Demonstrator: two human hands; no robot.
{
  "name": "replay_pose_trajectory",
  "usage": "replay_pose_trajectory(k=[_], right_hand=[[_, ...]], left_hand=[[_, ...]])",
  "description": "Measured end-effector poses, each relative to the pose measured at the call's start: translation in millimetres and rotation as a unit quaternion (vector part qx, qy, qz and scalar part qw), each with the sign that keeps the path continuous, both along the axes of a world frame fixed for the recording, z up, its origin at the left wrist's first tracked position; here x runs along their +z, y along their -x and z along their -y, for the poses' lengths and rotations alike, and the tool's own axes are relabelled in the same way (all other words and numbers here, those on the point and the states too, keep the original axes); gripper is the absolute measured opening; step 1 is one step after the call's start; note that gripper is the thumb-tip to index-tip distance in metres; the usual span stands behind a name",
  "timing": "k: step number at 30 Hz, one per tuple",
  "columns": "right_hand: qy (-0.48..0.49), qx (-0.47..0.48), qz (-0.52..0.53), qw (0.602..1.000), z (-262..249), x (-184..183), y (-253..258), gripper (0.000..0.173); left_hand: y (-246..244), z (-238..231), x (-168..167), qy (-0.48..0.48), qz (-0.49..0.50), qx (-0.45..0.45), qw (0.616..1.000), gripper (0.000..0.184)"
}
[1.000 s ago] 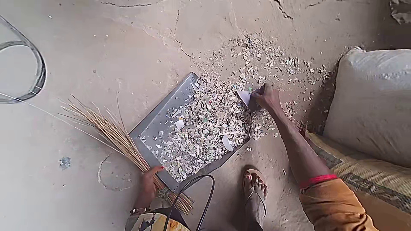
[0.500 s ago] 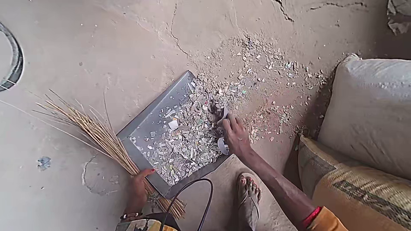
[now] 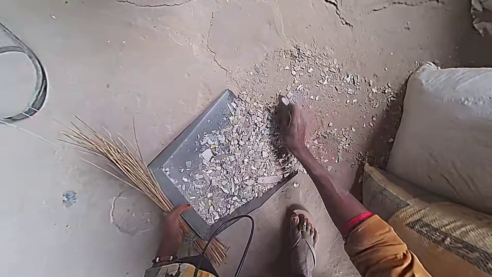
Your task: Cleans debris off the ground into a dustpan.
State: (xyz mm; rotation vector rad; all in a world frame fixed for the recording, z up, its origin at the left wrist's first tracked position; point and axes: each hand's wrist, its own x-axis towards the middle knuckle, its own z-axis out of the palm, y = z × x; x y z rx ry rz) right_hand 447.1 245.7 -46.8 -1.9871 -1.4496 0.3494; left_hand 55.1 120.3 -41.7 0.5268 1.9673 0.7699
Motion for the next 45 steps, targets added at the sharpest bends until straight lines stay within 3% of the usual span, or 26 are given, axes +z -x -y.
replay_pose_trajectory(k=[4,7,9,13,15,18,23,25,29,32,35,38,41,43,45], right_hand=[[-0.047,0.126,0.011,0.991,50,11,63,0.035],[-0.112,0.255,0.023,0.960,71,29,79,0.038],[-0.119,0.218,0.043,0.968,56,33,61,0.034],[-0.014,0.048,0.113,0.992,-7,18,-21,0.030],[0.034,0.047,0.116,0.992,-9,0,-33,0.030],[0.012,0.108,0.113,0.988,30,-14,8,0.020],[-0.116,0.215,0.081,0.966,79,15,73,0.019],[-0.130,0.225,0.063,0.964,50,24,66,0.019],[-0.069,0.134,0.061,0.987,-62,8,15,0.027],[-0.025,0.115,0.057,0.991,-84,-17,8,0.018],[-0.027,0.148,0.028,0.988,-42,-23,46,0.011],[-0.015,0.171,-0.020,0.985,25,-2,82,0.016],[-0.094,0.188,-0.021,0.977,75,20,83,0.016],[-0.103,0.105,0.019,0.989,91,28,60,0.015],[-0.015,-0.020,0.080,0.996,99,27,28,0.016]], left_hand=[[-2,0,1,-0.001,-0.010,-0.002,1.000,0.042],[-6,-2,2,-0.001,-0.010,-0.005,1.000,0.040],[-5,-3,3,0.000,-0.012,-0.003,1.000,0.038],[-2,-1,1,0.002,-0.001,-0.005,1.000,0.044],[-2,0,1,0.008,0.001,-0.010,1.000,0.041],[-1,-2,5,0.015,-0.002,-0.013,1.000,0.044],[-1,-1,3,0.023,-0.007,-0.005,1.000,0.054],[0,-2,1,0.018,-0.008,-0.005,1.000,0.051],[0,-1,0,0.021,-0.005,0.000,1.000,0.049],[4,1,-2,0.035,-0.004,-0.004,0.999,0.054],[5,0,0,0.044,0.006,-0.004,0.999,0.064],[4,-1,0,0.050,0.003,0.000,0.999,0.069],[3,-1,0,0.045,-0.003,-0.004,0.999,0.070],[4,1,-1,0.035,-0.006,0.000,0.999,0.069],[4,3,-1,0.026,-0.003,-0.004,1.000,0.070]])
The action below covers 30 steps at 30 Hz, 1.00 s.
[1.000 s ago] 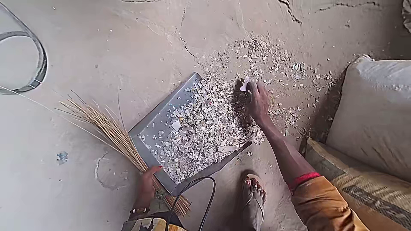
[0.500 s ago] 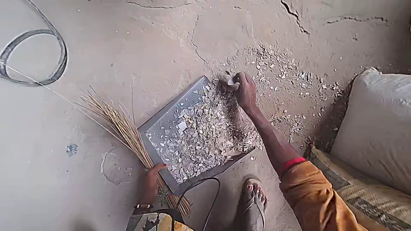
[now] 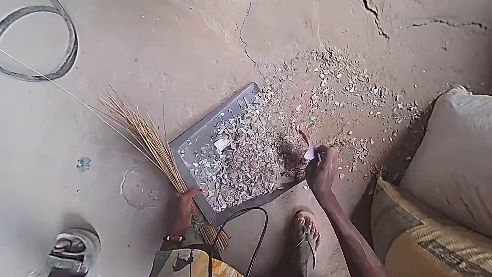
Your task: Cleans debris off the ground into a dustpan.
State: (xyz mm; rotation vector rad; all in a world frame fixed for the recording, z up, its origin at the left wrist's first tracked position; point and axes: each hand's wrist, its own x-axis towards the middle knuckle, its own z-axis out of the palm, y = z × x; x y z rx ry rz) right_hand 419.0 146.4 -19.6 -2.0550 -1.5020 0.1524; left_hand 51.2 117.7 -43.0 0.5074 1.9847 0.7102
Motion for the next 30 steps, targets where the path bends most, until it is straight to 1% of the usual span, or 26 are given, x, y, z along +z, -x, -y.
replay_pose_trajectory(k=[1,2,3,4,7,9,11,13,15,16,18,20,23,26,27,28,29,30], right_hand=[[0.064,-0.058,0.010,0.996,4,-4,-13,0.019],[0.112,-0.092,0.014,0.989,9,-9,-20,0.023],[0.134,-0.099,0.016,0.986,18,-15,-20,0.024],[0.144,-0.085,0.014,0.986,28,-19,-13,0.024],[0.128,-0.021,0.015,0.991,48,-20,20,0.027],[0.110,0.012,0.005,0.994,47,-15,35,0.027],[0.103,0.056,-0.031,0.993,44,-7,54,0.027],[0.064,0.108,-0.066,0.990,45,0,74,0.024],[0.001,0.159,-0.105,0.982,47,13,87,0.018],[-0.030,0.166,-0.113,0.979,47,18,89,0.016],[-0.061,0.127,-0.112,0.984,48,22,79,0.013],[-0.049,0.041,-0.118,0.991,44,19,49,0.018],[0.050,-0.088,-0.148,0.984,46,12,-9,0.028],[0.148,-0.134,-0.148,0.968,64,5,-51,0.037],[0.182,-0.142,-0.125,0.965,71,4,-56,0.042],[0.200,-0.142,-0.074,0.967,78,2,-57,0.047],[0.194,-0.131,-0.018,0.972,85,0,-53,0.052],[0.170,-0.104,0.030,0.979,91,1,-44,0.051]], left_hand=[[-1,-1,0,-0.003,0.001,-0.002,1.000,0.070],[-1,-1,-1,-0.007,0.002,-0.002,1.000,0.070],[-1,-1,-1,-0.009,0.001,-0.003,1.000,0.067],[-1,-1,-1,-0.009,-0.002,-0.003,1.000,0.064],[-3,-2,2,0.001,-0.008,0.000,1.000,0.058],[-5,-4,2,0.005,-0.003,0.008,1.000,0.060],[-5,-5,2,0.018,-0.002,0.016,1.000,0.058],[-8,-9,10,0.054,-0.015,0.009,0.998,0.055],[-8,-14,17,0.088,-0.032,-0.019,0.995,0.064],[-8,-16,20,0.087,-0.046,-0.040,0.994,0.066],[-4,-15,22,0.075,-0.071,-0.061,0.993,0.069],[-2,-14,19,0.056,-0.089,-0.072,0.992,0.067],[0,-11,18,0.046,-0.090,-0.087,0.991,0.065],[1,-10,20,0.052,-0.087,-0.090,0.991,0.068],[1,-10,21,0.055,-0.088,-0.090,0.990,0.068],[1,-9,21,0.058,-0.090,-0.092,0.990,0.067],[1,-8,21,0.060,-0.090,-0.093,0.990,0.067],[0,-9,22,0.061,-0.091,-0.094,0.990,0.067]])
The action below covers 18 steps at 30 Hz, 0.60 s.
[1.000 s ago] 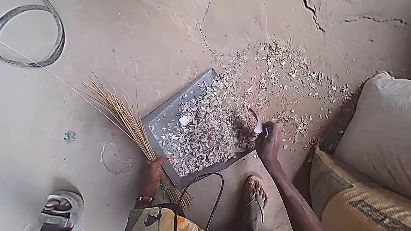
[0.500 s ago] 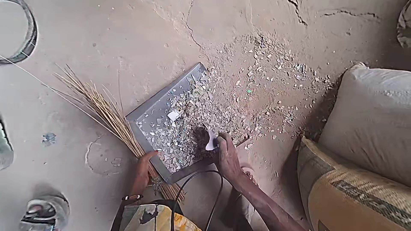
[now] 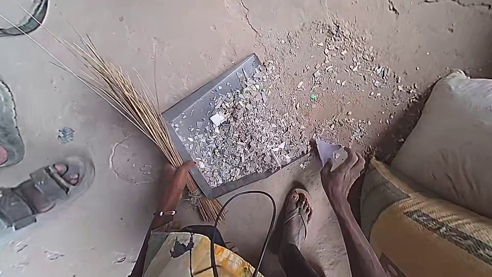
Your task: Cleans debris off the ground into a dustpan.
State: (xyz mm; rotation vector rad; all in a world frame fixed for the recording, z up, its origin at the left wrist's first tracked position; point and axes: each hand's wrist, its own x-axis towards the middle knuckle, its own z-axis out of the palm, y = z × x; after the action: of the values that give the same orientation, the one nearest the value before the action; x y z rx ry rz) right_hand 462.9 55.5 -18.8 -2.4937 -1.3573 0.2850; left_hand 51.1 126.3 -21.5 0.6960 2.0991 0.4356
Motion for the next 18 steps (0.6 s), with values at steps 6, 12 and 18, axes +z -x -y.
replay_pose_trajectory(k=[6,12,18], right_hand=[[0.027,0.177,-0.046,0.983,4,-1,93,0.047],[0.111,0.145,-0.163,0.970,-8,7,113,0.018],[-0.040,0.130,-0.308,0.942,-4,14,71,0.015]], left_hand=[[1,-1,-1,0.005,0.004,-0.002,1.000,0.067],[3,-2,0,0.010,0.012,-0.003,1.000,0.069],[6,-1,-3,0.008,0.012,-0.010,1.000,0.071]])
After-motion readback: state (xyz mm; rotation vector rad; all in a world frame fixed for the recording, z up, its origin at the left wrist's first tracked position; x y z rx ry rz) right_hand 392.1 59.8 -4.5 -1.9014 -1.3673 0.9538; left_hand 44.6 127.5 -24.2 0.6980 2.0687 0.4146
